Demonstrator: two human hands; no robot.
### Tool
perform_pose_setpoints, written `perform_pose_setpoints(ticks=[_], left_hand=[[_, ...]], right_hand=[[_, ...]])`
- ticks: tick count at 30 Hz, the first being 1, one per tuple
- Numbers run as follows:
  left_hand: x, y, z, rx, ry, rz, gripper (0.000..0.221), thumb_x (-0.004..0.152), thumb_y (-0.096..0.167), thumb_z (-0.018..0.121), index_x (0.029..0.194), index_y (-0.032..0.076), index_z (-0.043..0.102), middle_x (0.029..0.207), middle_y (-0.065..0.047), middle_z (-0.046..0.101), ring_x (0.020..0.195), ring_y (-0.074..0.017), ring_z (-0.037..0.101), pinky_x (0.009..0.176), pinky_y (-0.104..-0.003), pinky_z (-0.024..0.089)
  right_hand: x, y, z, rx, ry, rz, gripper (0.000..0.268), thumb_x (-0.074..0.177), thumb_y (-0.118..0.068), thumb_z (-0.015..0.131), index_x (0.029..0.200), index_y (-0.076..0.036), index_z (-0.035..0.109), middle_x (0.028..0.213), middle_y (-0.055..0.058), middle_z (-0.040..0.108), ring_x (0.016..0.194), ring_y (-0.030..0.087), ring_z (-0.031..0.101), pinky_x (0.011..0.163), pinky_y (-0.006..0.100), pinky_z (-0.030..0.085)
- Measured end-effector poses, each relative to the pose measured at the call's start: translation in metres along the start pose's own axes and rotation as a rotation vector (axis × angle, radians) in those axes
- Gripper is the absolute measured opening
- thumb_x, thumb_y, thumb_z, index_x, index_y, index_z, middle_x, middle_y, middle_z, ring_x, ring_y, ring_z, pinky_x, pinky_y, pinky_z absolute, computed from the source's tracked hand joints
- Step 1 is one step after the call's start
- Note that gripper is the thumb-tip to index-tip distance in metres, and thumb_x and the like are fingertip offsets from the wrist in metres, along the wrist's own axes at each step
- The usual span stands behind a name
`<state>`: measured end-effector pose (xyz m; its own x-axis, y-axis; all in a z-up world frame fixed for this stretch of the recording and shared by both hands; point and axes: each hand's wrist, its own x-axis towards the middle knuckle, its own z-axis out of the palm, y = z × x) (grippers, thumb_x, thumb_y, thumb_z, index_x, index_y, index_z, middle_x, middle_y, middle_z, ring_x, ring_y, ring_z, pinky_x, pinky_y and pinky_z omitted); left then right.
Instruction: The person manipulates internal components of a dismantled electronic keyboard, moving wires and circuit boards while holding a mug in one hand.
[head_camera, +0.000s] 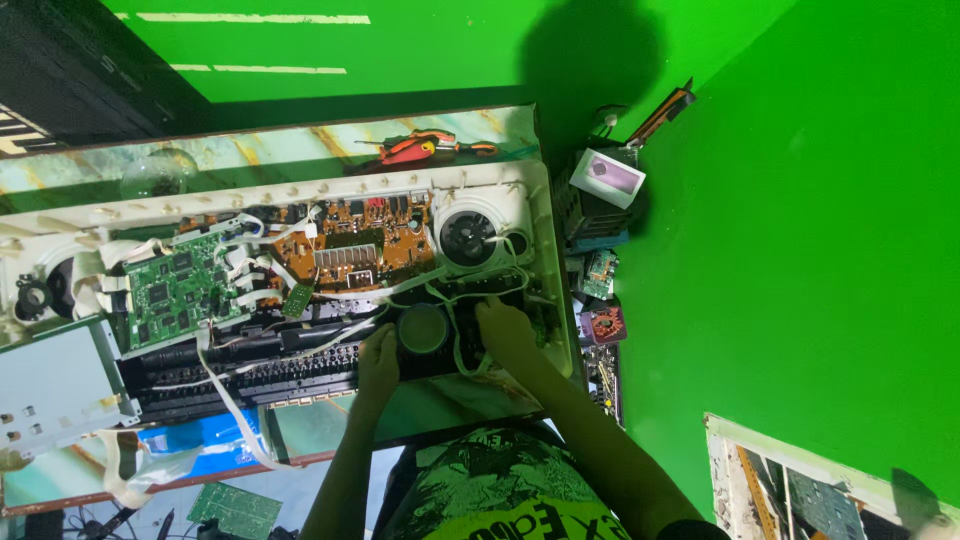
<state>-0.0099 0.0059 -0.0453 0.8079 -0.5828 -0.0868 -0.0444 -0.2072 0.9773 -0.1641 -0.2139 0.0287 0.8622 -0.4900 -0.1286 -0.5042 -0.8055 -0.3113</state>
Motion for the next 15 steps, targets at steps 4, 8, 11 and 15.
perform_pose_setpoints(ticks=[4, 8, 11, 15], left_hand=[[-0.013, -0.001, -0.002, -0.168, -0.098, -0.055, 0.029, 0.110, 0.015, 0.054, 0.089, -0.002, 0.062, 0.073, 0.002, 0.049, 0.068, -0.0055, 0.040, 0.057, -0.026, 0.032], [-0.029, 0.028, -0.001, -0.126, -0.009, 0.061, 0.027, 0.107, 0.015, 0.052, 0.086, 0.001, 0.062, 0.070, 0.005, 0.047, 0.069, -0.0028, 0.039, 0.057, -0.026, 0.033], [-0.057, 0.056, 0.011, -0.120, 0.019, 0.016, 0.028, 0.105, 0.016, 0.049, 0.089, 0.000, 0.065, 0.067, 0.006, 0.049, 0.065, -0.0034, 0.039, 0.055, -0.026, 0.034], [-0.093, 0.073, 0.036, -0.135, 0.102, 0.009, 0.026, 0.103, 0.015, 0.048, 0.090, 0.000, 0.065, 0.068, 0.005, 0.051, 0.066, -0.0035, 0.042, 0.056, -0.027, 0.036]], right_hand=[[0.004, 0.002, -0.011, 0.468, 0.107, -0.122, 0.013, 0.087, -0.014, 0.069, 0.095, -0.009, 0.077, 0.092, 0.014, 0.074, 0.080, 0.030, 0.072, 0.071, 0.041, 0.057], [-0.008, 0.015, -0.020, 0.861, -0.017, -0.057, 0.020, 0.092, -0.017, 0.075, 0.105, -0.002, 0.076, 0.092, 0.014, 0.080, 0.074, 0.018, 0.070, 0.067, 0.032, 0.054], [-0.028, 0.030, -0.019, 0.966, 0.084, -0.214, 0.021, 0.095, -0.014, 0.075, 0.110, 0.000, 0.073, 0.098, 0.009, 0.079, 0.084, 0.012, 0.070, 0.074, 0.028, 0.053], [-0.061, 0.039, -0.037, 1.073, -0.116, 0.012, 0.023, 0.094, -0.013, 0.074, 0.114, -0.001, 0.073, 0.079, 0.003, 0.068, 0.063, 0.006, 0.055, 0.057, 0.023, 0.045]])
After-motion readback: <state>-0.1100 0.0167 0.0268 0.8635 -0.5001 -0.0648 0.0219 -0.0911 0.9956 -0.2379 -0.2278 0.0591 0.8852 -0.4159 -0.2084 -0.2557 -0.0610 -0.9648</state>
